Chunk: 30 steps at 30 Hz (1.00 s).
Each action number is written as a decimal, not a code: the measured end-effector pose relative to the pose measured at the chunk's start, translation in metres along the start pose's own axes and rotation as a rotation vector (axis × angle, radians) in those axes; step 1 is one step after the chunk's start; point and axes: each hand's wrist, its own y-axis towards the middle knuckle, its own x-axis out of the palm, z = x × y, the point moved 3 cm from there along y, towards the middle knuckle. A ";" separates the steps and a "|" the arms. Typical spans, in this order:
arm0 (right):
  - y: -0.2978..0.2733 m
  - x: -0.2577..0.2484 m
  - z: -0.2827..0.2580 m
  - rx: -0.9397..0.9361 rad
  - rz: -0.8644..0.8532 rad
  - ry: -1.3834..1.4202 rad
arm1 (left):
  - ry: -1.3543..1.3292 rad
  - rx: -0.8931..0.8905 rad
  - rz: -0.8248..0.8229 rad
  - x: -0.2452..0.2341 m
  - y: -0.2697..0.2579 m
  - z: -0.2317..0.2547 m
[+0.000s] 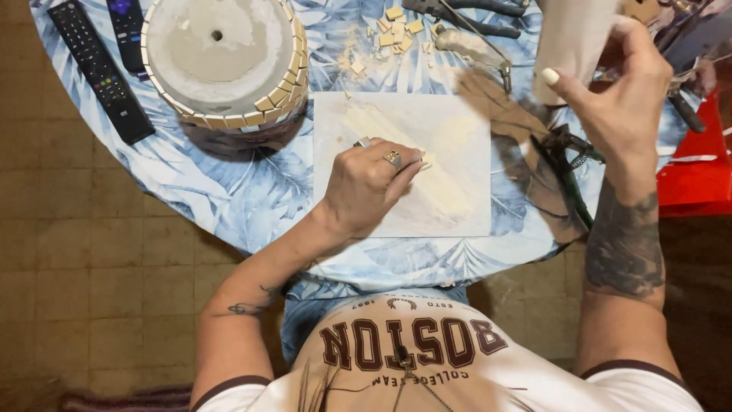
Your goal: Decorating the rim of a cylindrical object by gluing small wooden tiles onto it
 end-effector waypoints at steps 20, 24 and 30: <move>-0.045 0.026 -0.034 0.072 0.137 1.030 | 0.233 0.020 0.024 0.001 -0.005 0.004; -0.046 0.027 -0.036 0.016 0.145 0.948 | 0.243 0.029 0.021 0.001 -0.004 0.006; -0.045 0.029 -0.036 -0.002 0.124 1.013 | 0.255 0.034 0.024 0.002 -0.005 0.005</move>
